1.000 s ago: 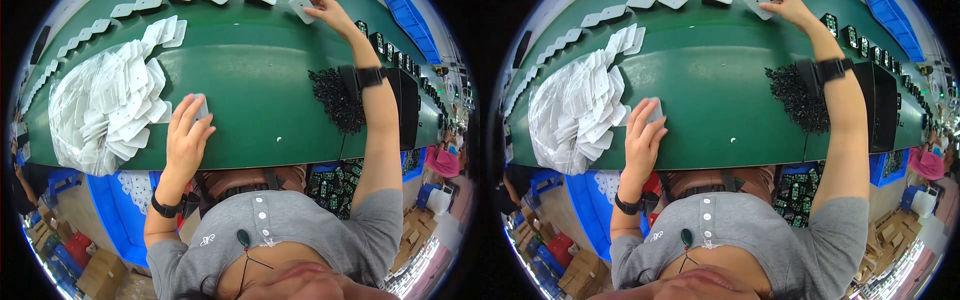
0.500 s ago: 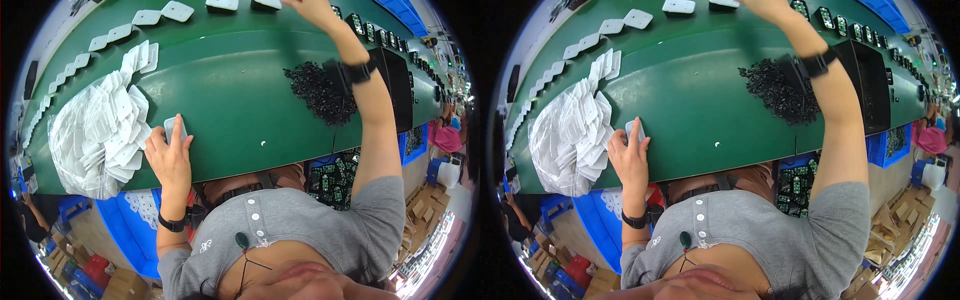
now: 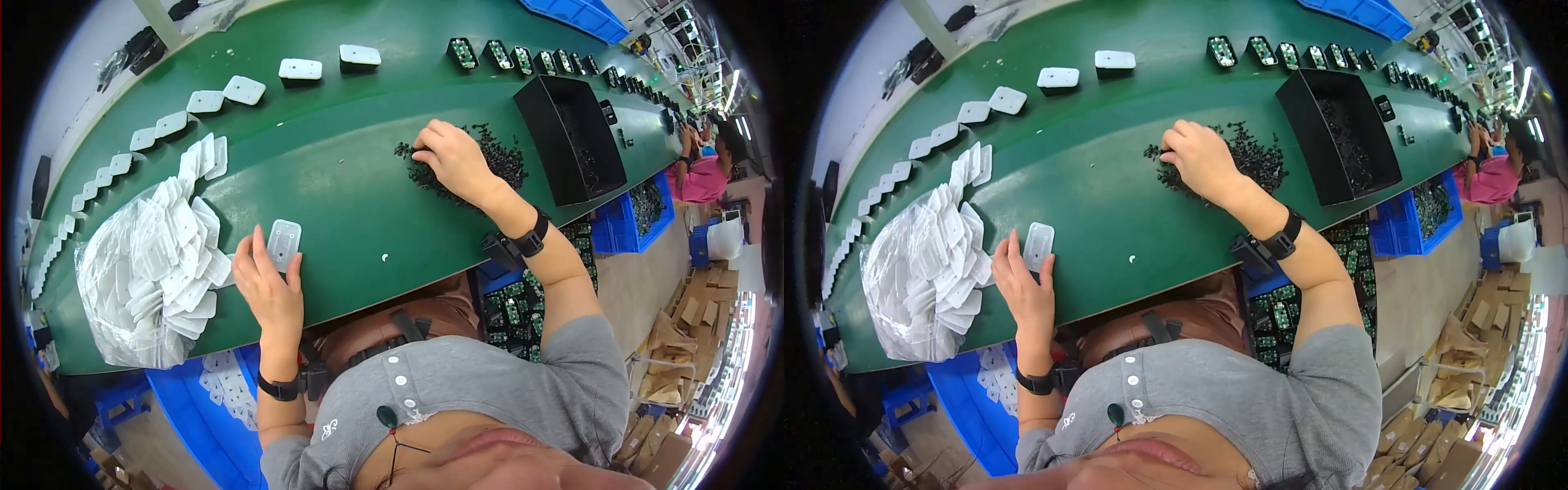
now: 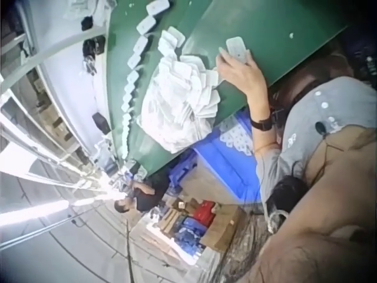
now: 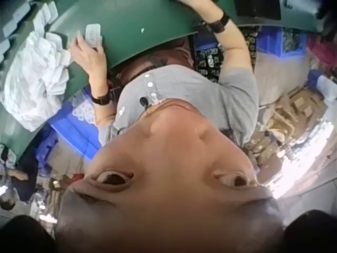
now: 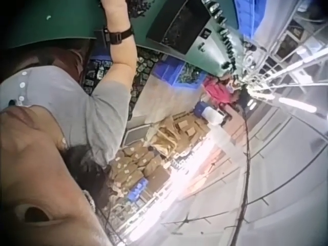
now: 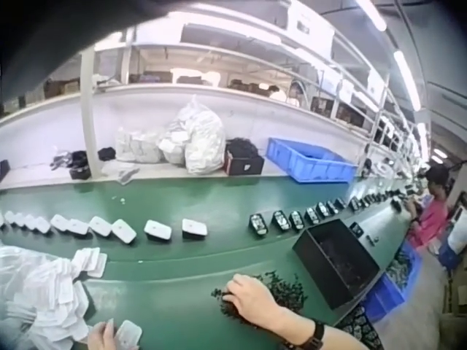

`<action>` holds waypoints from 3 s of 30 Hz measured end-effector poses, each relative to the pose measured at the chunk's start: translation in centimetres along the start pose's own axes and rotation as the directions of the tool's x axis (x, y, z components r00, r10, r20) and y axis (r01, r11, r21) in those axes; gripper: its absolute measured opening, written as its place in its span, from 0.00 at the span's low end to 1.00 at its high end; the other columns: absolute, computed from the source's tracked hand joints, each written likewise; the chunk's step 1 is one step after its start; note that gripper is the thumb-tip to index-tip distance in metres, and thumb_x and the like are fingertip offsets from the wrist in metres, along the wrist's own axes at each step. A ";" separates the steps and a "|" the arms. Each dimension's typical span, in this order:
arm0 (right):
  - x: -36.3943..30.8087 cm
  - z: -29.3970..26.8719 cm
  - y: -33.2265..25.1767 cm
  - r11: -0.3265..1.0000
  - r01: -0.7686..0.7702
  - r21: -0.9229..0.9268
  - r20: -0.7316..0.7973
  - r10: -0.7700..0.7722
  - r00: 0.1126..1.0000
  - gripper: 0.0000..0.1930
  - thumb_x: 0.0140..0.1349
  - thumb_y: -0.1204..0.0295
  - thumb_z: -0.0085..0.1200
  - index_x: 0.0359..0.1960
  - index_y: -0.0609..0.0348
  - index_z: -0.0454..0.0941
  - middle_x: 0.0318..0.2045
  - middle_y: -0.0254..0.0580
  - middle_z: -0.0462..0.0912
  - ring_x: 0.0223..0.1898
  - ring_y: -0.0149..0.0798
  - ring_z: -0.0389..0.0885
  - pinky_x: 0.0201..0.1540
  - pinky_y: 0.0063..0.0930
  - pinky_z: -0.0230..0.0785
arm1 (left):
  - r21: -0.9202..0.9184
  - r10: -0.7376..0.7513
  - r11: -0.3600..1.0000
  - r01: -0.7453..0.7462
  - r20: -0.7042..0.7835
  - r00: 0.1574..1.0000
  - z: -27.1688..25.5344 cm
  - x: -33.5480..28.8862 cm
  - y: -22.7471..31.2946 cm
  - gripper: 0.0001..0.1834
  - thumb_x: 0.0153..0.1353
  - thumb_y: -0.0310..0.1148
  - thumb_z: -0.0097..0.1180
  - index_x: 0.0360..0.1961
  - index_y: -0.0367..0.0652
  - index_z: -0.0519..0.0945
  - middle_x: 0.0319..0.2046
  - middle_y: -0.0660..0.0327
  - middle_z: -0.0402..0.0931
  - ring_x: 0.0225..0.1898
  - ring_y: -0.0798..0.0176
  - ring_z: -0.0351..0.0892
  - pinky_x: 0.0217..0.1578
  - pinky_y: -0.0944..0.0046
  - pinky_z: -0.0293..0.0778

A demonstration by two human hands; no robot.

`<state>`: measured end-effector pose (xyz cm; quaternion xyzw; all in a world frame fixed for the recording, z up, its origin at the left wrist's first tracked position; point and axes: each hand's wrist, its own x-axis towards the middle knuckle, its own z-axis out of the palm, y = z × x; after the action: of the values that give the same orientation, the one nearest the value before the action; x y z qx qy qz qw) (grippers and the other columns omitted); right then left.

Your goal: The person picks up a white plastic plate and a black rubber piece, fits the rubber piece into the plate, and then presses the assembled unit onto a black electronic housing before placing it on the conveyor belt.

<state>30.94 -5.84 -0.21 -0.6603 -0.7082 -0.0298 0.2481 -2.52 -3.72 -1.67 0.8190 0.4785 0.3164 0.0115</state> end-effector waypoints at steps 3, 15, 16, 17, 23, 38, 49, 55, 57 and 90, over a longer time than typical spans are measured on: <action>0.1 -0.3 -0.4 0.999 0.015 -0.032 -0.036 -0.016 0.999 0.07 0.55 0.71 0.61 0.30 0.58 0.76 0.31 0.40 0.75 0.37 0.47 0.76 0.40 0.37 0.69 | 0.138 -0.017 0.990 0.006 0.082 0.996 -0.6 -0.6 -1.2 0.26 0.53 0.28 0.66 0.54 0.38 0.74 0.48 0.51 0.70 0.51 0.46 0.67 0.53 0.49 0.65; -1.2 -0.5 -5.1 0.737 -0.167 0.655 -0.117 0.317 0.941 0.03 0.62 0.79 0.57 0.34 0.63 0.76 0.30 0.40 0.79 0.28 0.31 0.78 0.32 0.22 0.71 | -0.424 -0.003 0.905 0.038 0.082 0.997 0.1 0.4 -3.3 0.26 0.53 0.19 0.61 0.55 0.44 0.74 0.34 0.55 0.72 0.33 0.52 0.73 0.41 0.59 0.72; -1.4 -0.5 -6.0 0.479 -0.277 0.833 0.046 0.439 0.897 0.03 0.63 0.80 0.56 0.35 0.64 0.75 0.29 0.40 0.79 0.27 0.28 0.77 0.31 0.19 0.70 | -0.421 -0.011 0.906 0.048 0.088 0.996 -0.3 0.4 -3.0 0.26 0.53 0.19 0.61 0.55 0.44 0.74 0.34 0.55 0.72 0.33 0.52 0.73 0.41 0.59 0.72; -1.7 -0.4 -6.6 0.427 -0.286 0.857 0.086 0.430 0.899 0.05 0.63 0.79 0.57 0.37 0.66 0.74 0.30 0.39 0.79 0.28 0.26 0.77 0.33 0.18 0.71 | -0.477 -0.084 0.862 0.173 0.202 0.976 -1.1 0.5 -2.2 0.27 0.54 0.17 0.59 0.57 0.45 0.75 0.33 0.56 0.71 0.30 0.57 0.72 0.36 0.62 0.72; -4.0 0.9 -9.4 0.153 -0.389 0.909 0.319 0.347 0.882 0.06 0.64 0.80 0.55 0.41 0.67 0.78 0.32 0.40 0.81 0.32 0.29 0.79 0.37 0.20 0.73 | -0.711 -0.018 0.643 0.284 0.356 0.934 -0.8 1.2 2.2 0.32 0.57 0.13 0.51 0.64 0.46 0.71 0.36 0.57 0.67 0.29 0.65 0.70 0.30 0.69 0.72; -5.0 0.0 -13.8 0.117 -0.362 0.925 0.317 0.289 0.903 0.10 0.67 0.78 0.54 0.47 0.64 0.69 0.33 0.41 0.81 0.30 0.29 0.80 0.34 0.19 0.71 | -0.761 0.113 0.649 0.023 0.126 0.986 0.0 0.6 5.6 0.14 0.59 0.18 0.57 0.45 0.43 0.81 0.31 0.56 0.72 0.26 0.59 0.76 0.29 0.64 0.76; -4.8 0.4 -13.6 0.793 0.058 0.607 -0.172 0.060 0.983 0.04 0.60 0.78 0.60 0.35 0.63 0.78 0.33 0.39 0.78 0.31 0.30 0.74 0.34 0.21 0.68 | -0.842 -0.026 0.313 0.440 0.455 0.890 -0.7 -0.1 5.3 0.08 0.65 0.20 0.54 0.45 0.35 0.78 0.33 0.61 0.73 0.23 0.73 0.74 0.20 0.74 0.68; -5.2 0.7 -13.9 0.794 -0.021 0.608 -0.167 0.153 0.974 0.06 0.58 0.76 0.63 0.33 0.62 0.78 0.30 0.36 0.75 0.29 0.28 0.72 0.29 0.20 0.64 | -0.873 -0.155 -0.057 0.484 0.486 0.860 -0.3 -0.2 5.9 0.12 0.68 0.21 0.49 0.51 0.31 0.72 0.41 0.51 0.77 0.32 0.63 0.83 0.34 0.68 0.81; -5.2 0.9 -14.0 0.809 -0.032 0.587 -0.164 0.157 0.974 0.06 0.58 0.76 0.63 0.33 0.62 0.78 0.30 0.36 0.75 0.29 0.28 0.72 0.29 0.19 0.63 | -0.857 -0.132 -0.034 0.514 0.514 0.848 -0.4 -0.4 5.6 0.10 0.68 0.20 0.49 0.49 0.30 0.72 0.42 0.51 0.77 0.34 0.63 0.83 0.37 0.67 0.81; -2.9 1.4 -12.1 0.428 -0.394 0.814 0.362 0.157 0.919 0.15 0.58 0.70 0.66 0.38 0.59 0.70 0.33 0.31 0.73 0.34 0.25 0.70 0.39 0.20 0.63 | -0.851 -0.082 0.096 0.516 0.509 0.857 -0.1 0.5 3.6 0.12 0.71 0.25 0.46 0.49 0.29 0.77 0.39 0.57 0.74 0.31 0.67 0.80 0.33 0.71 0.76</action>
<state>19.00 -9.47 0.85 -0.5462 -0.5281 0.4531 0.4663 0.39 -5.28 -0.14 0.5372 0.3104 0.3929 0.6787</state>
